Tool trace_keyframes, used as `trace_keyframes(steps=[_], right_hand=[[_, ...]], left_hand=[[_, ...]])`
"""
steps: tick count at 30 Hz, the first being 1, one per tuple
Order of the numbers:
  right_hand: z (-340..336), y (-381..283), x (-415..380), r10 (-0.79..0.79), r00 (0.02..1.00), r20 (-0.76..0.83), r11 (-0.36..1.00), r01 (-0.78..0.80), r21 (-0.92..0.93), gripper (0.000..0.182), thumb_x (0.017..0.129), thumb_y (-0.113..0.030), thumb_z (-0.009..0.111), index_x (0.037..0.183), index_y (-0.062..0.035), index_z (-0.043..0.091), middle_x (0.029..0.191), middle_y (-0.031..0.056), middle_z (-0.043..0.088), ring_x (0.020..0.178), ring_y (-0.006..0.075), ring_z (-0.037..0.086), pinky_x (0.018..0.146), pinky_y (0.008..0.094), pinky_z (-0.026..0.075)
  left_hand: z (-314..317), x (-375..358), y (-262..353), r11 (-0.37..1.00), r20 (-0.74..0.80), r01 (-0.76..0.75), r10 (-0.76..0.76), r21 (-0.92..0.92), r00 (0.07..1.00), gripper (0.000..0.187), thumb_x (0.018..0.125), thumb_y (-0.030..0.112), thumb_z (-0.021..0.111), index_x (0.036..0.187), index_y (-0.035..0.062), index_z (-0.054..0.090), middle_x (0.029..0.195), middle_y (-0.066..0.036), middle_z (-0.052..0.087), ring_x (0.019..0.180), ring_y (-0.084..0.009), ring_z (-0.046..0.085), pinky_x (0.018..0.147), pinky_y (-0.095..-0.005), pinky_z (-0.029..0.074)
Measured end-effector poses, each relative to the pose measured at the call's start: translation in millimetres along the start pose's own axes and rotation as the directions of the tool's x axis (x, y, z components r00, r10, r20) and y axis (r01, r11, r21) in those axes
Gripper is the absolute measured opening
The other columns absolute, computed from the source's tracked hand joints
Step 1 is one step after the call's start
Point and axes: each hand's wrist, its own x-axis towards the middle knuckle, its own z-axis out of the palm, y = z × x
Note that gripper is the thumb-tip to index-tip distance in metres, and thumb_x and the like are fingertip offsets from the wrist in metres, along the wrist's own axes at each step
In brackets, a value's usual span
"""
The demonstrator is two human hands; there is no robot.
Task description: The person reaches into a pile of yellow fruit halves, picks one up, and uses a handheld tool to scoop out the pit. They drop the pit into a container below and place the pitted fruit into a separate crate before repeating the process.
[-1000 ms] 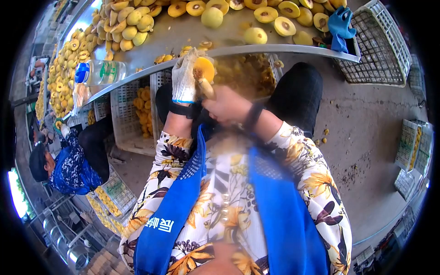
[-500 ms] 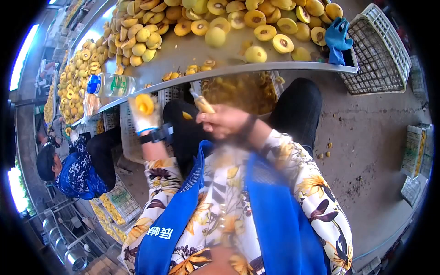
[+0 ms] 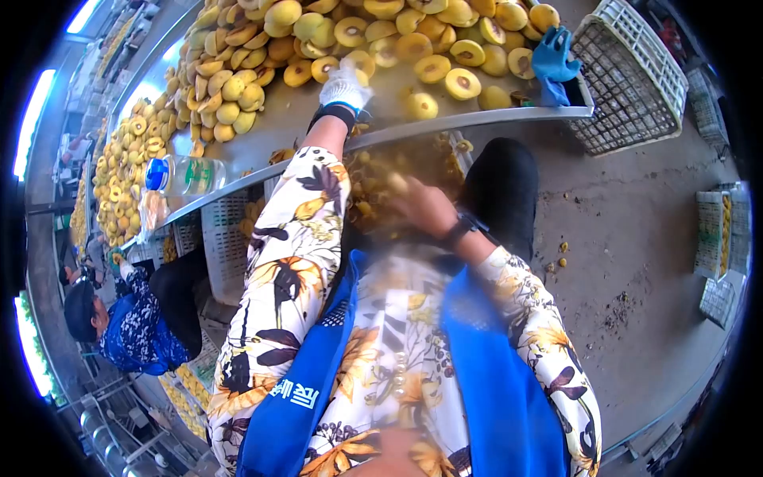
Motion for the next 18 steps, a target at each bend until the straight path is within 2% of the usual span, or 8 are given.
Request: trace_keyframes(steps=[3,4,7,9,10,12,16,18], right_hand=[[-11.2,2.8,-9.6,-0.003,0.994,-0.113,0.997,0.011,0.075,0.042,0.079,-0.028,0.064,0.106,-0.0019,0.048,0.079,0.0246,0.06,0.074,0.0412,0.059,0.061,0.0434,0.047],[-17.1,-0.4,-10.3,0.006,0.991,-0.134,0.996,0.006,0.086,0.044,0.079,-0.029,0.063,0.108,-0.002,0.045,0.081,0.025,0.06,0.075,0.0424,0.059,0.062,0.0446,0.047],[-28.3,-17.3,-2.4,0.088,0.984,-0.157,0.975,-0.053,0.216,0.044,0.081,-0.032,0.061,0.108,-0.0016,0.043,0.083,0.0265,0.06,0.076,0.044,0.058,0.063,0.0453,0.048],[-30.2,-34.9,8.6,0.073,0.983,-0.168,0.98,-0.04,0.193,0.041,0.082,-0.033,0.059,0.102,0.0002,0.048,0.081,0.0268,0.06,0.076,0.0433,0.058,0.063,0.0447,0.047],[-31.0,-45.5,13.4,0.046,0.989,-0.14,0.985,-0.022,0.17,0.037,0.082,-0.031,0.059,0.097,0.0005,0.048,0.077,0.0255,0.059,0.073,0.0419,0.058,0.061,0.043,0.047],[-27.7,-63.0,20.2,-0.006,0.996,-0.087,0.992,0.017,0.126,0.031,0.083,-0.028,0.059,0.086,0.0012,0.049,0.07,0.0228,0.058,0.067,0.0393,0.058,0.058,0.0396,0.046],[-10.1,-72.2,22.6,-0.011,1.0,-0.006,0.991,0.012,0.134,0.029,0.082,-0.026,0.059,0.086,0.002,0.05,0.072,0.0236,0.059,0.069,0.0391,0.059,0.061,0.0413,0.047],[-3.3,-72.4,18.8,-0.025,1.0,-0.008,0.988,0.026,0.155,0.029,0.081,-0.025,0.059,0.085,0.0023,0.049,0.072,0.0238,0.059,0.069,0.0394,0.059,0.061,0.0413,0.047]], left_hand=[[-19.8,-3.1,-5.3,0.953,0.044,-0.086,0.103,-0.29,0.994,0.056,0.066,0.032,0.07,0.111,0.0038,0.053,0.106,-0.02,0.057,0.095,-0.0276,0.059,0.081,-0.0352,0.048],[-26.0,-10.4,-10.9,0.671,0.227,0.077,0.139,-0.738,0.964,0.05,0.069,0.02,0.069,0.113,0.0033,0.051,0.09,-0.013,0.062,0.09,-0.0228,0.06,0.077,-0.0322,0.049],[-53.7,-54.4,-34.4,0.091,0.343,0.33,0.261,-0.939,0.903,0.043,0.083,0.029,0.059,0.113,0.0,0.05,0.092,-0.006,0.061,0.071,-0.0153,0.058,0.051,-0.0248,0.045],[-58.6,-92.2,-45.1,-0.032,0.229,0.25,0.301,-0.968,0.926,0.049,0.089,0.045,0.047,0.113,0.0022,0.047,0.084,-0.009,0.062,0.069,-0.0175,0.062,0.046,-0.0222,0.044],[-60.1,-107.5,-50.2,-0.053,0.291,0.31,0.218,-0.949,0.931,0.051,0.092,0.048,0.037,0.114,0.0039,0.048,0.091,-0.008,0.061,0.067,-0.0131,0.058,0.047,-0.022,0.043],[-55.5,-128.5,-50.8,-0.08,0.294,0.305,0.119,-0.949,0.948,0.051,0.092,0.051,0.035,0.11,0.006,0.051,0.09,-0.006,0.06,0.07,-0.0114,0.057,0.049,-0.0216,0.043],[-33.2,-149.1,-62.3,-0.142,0.321,0.321,0.021,-0.936,0.947,0.048,0.092,0.048,0.038,0.107,0.0043,0.053,0.09,-0.005,0.059,0.076,-0.0112,0.056,0.059,-0.0227,0.046],[-15.6,-150.7,-63.0,-0.103,0.284,0.279,-0.038,-0.955,0.958,0.059,0.088,0.059,0.035,0.107,0.0069,0.056,0.083,-0.004,0.06,0.065,-0.0123,0.054,0.051,-0.0223,0.043]])
